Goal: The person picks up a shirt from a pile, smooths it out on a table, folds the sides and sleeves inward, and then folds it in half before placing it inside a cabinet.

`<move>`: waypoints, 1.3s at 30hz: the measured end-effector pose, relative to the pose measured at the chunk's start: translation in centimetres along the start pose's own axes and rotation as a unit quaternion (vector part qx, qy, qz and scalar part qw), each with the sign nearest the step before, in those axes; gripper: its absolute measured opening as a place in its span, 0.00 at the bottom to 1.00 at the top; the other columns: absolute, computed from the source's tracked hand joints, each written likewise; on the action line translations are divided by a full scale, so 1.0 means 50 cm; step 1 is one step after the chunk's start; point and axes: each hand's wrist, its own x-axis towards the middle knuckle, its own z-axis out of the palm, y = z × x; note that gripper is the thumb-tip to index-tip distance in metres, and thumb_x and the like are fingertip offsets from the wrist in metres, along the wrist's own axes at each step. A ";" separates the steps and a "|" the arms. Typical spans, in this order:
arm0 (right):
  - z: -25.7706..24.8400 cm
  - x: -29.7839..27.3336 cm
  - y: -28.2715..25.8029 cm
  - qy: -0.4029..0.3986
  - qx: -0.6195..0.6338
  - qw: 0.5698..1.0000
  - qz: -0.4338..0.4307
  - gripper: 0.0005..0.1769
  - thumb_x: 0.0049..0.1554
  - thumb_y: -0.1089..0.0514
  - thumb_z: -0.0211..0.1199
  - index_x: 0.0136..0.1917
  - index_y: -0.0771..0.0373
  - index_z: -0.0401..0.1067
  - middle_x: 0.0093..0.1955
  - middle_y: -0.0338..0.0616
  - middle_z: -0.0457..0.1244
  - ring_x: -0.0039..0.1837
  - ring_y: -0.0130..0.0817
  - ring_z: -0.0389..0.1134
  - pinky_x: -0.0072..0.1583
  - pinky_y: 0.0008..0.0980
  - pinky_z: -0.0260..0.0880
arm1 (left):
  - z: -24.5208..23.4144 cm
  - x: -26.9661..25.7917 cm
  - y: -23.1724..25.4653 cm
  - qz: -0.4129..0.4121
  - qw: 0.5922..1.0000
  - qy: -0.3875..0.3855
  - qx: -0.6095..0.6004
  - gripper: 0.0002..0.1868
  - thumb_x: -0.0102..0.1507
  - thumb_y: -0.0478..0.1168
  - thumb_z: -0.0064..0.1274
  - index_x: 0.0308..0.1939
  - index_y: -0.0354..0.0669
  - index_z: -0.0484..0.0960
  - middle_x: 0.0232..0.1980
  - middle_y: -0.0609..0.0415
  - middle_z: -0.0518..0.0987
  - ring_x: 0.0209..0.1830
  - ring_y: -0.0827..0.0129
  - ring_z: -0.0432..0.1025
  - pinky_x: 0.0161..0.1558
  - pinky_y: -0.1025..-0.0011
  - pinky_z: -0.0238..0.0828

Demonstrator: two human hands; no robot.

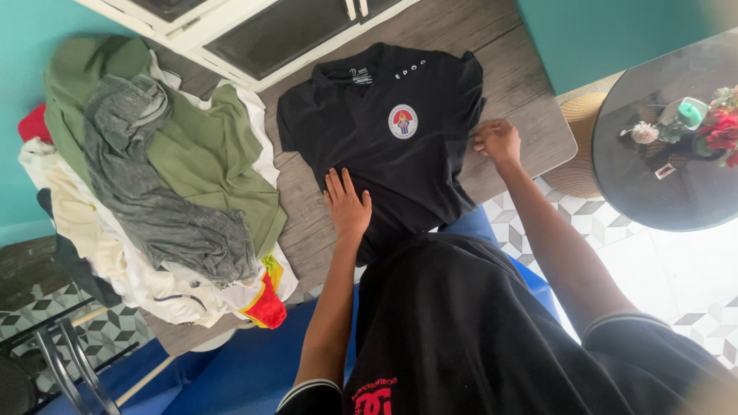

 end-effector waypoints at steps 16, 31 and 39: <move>0.015 0.090 -0.036 0.016 0.230 0.973 -0.011 0.05 0.56 0.61 0.64 0.40 0.59 0.69 0.33 0.40 0.61 0.34 0.30 0.61 0.38 0.32 0.63 | 0.008 -0.013 -0.002 0.004 0.999 0.040 -0.008 0.43 0.63 0.49 0.54 0.78 0.38 0.56 0.82 0.37 0.49 0.82 0.44 0.45 0.75 0.45 0.46; -0.097 0.069 0.000 -0.141 0.403 0.885 0.187 0.17 0.60 0.54 0.59 0.58 0.66 0.68 0.56 0.45 0.66 0.57 0.36 0.69 0.58 0.35 0.70 | -0.007 0.006 0.021 -0.014 1.000 -0.009 0.006 0.42 0.64 0.48 0.50 0.78 0.35 0.53 0.82 0.35 0.47 0.83 0.44 0.41 0.76 0.44 0.42; -0.082 0.025 -0.022 0.157 0.022 0.987 -0.012 0.14 0.55 0.65 0.63 0.55 0.65 0.68 0.51 0.48 0.63 0.52 0.40 0.65 0.54 0.42 0.66 | -0.015 0.012 0.024 -0.005 1.000 0.009 0.007 0.42 0.63 0.47 0.53 0.76 0.34 0.55 0.80 0.34 0.49 0.81 0.43 0.43 0.74 0.43 0.42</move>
